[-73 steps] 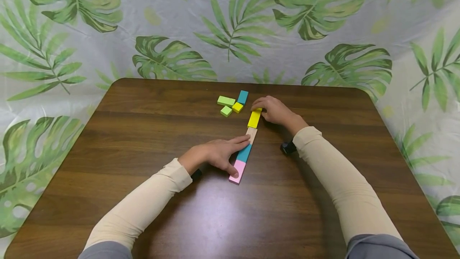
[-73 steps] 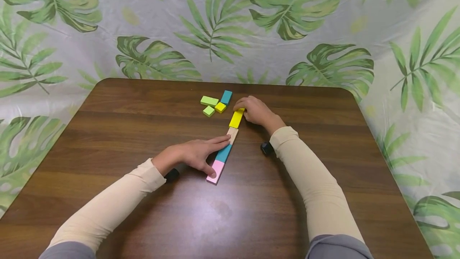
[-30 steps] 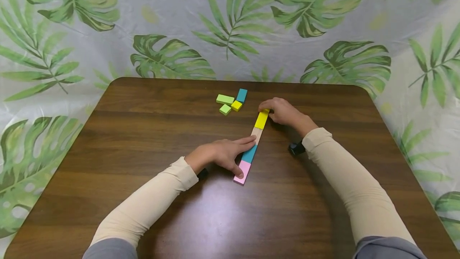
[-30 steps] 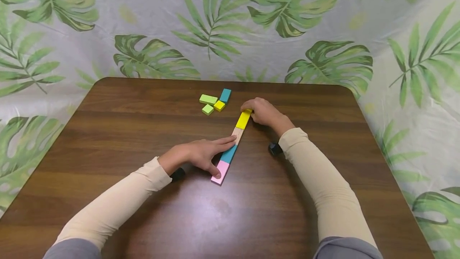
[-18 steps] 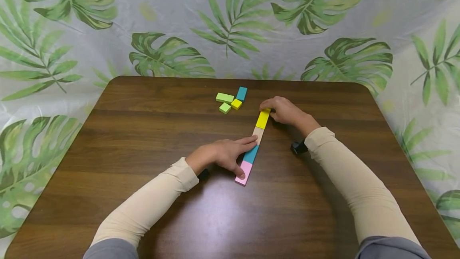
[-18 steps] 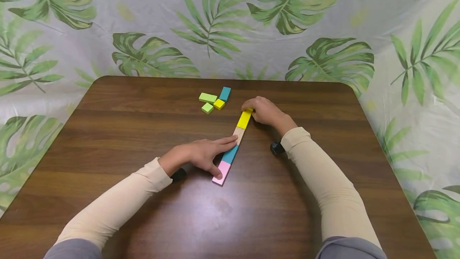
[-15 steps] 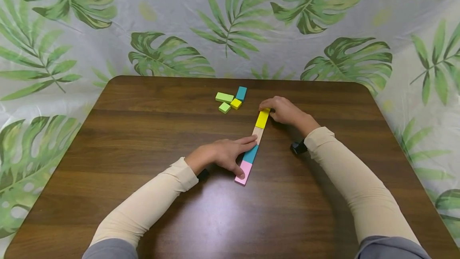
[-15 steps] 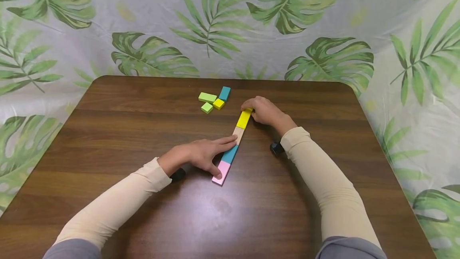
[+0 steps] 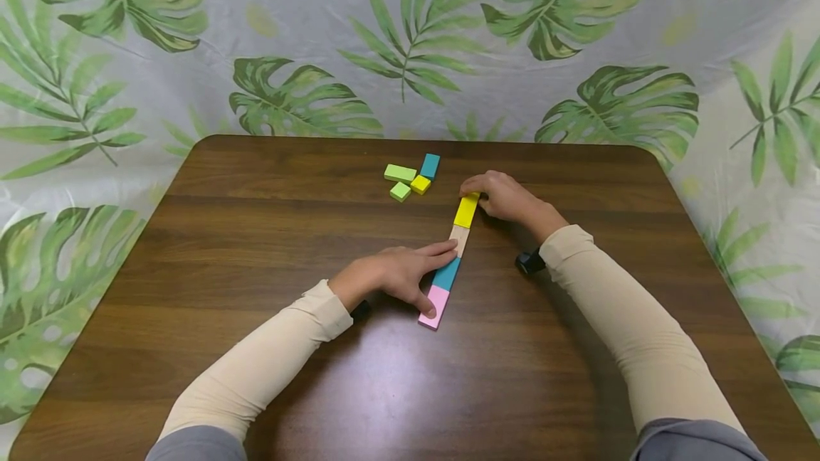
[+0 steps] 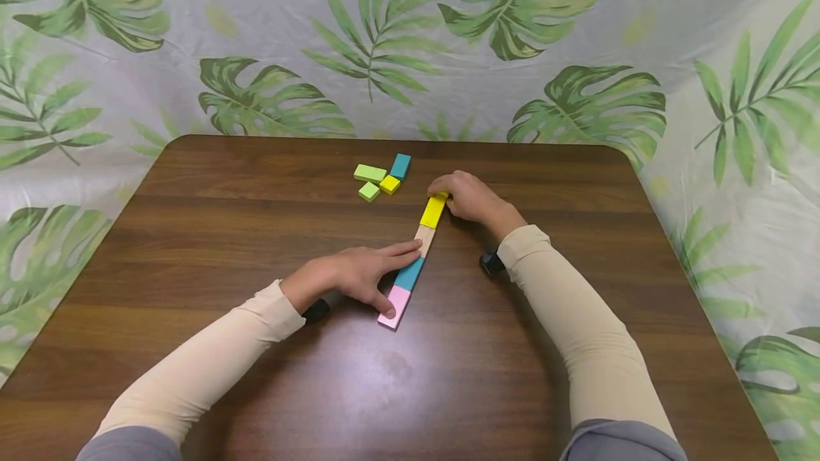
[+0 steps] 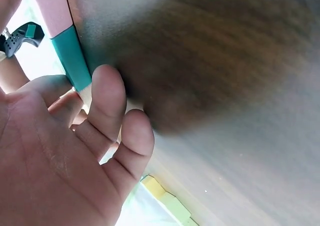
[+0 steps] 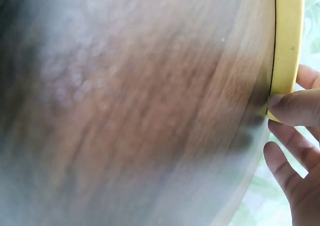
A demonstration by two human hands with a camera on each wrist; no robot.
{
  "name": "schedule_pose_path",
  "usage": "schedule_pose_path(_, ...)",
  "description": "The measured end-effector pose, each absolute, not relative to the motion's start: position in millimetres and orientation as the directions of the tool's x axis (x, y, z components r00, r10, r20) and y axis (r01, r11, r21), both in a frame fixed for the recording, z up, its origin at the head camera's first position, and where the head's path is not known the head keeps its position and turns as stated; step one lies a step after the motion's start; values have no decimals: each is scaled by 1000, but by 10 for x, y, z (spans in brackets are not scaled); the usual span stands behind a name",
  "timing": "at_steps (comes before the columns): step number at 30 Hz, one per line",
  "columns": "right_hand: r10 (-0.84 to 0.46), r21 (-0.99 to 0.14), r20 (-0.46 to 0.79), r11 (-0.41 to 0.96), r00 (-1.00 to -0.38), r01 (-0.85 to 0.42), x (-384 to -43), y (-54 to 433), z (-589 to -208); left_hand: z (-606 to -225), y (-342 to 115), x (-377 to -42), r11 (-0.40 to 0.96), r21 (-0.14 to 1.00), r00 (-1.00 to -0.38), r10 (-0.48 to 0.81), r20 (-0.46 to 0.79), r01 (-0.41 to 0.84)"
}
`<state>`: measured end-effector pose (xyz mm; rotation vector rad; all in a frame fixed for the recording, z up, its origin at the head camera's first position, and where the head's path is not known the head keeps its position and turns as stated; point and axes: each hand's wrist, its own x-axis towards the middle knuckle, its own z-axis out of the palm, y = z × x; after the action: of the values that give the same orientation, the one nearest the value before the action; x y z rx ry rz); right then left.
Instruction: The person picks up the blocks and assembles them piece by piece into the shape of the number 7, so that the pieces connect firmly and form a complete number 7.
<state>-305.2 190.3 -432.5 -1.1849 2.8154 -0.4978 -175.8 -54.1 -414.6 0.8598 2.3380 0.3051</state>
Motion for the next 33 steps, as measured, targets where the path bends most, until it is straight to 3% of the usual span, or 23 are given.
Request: schedule_pose_path(33, -706, -358, 54, 647, -707, -673, -3085, 1869, -4316, -4127, -532, -1693, 797, 341, -628, 603, -492, 498)
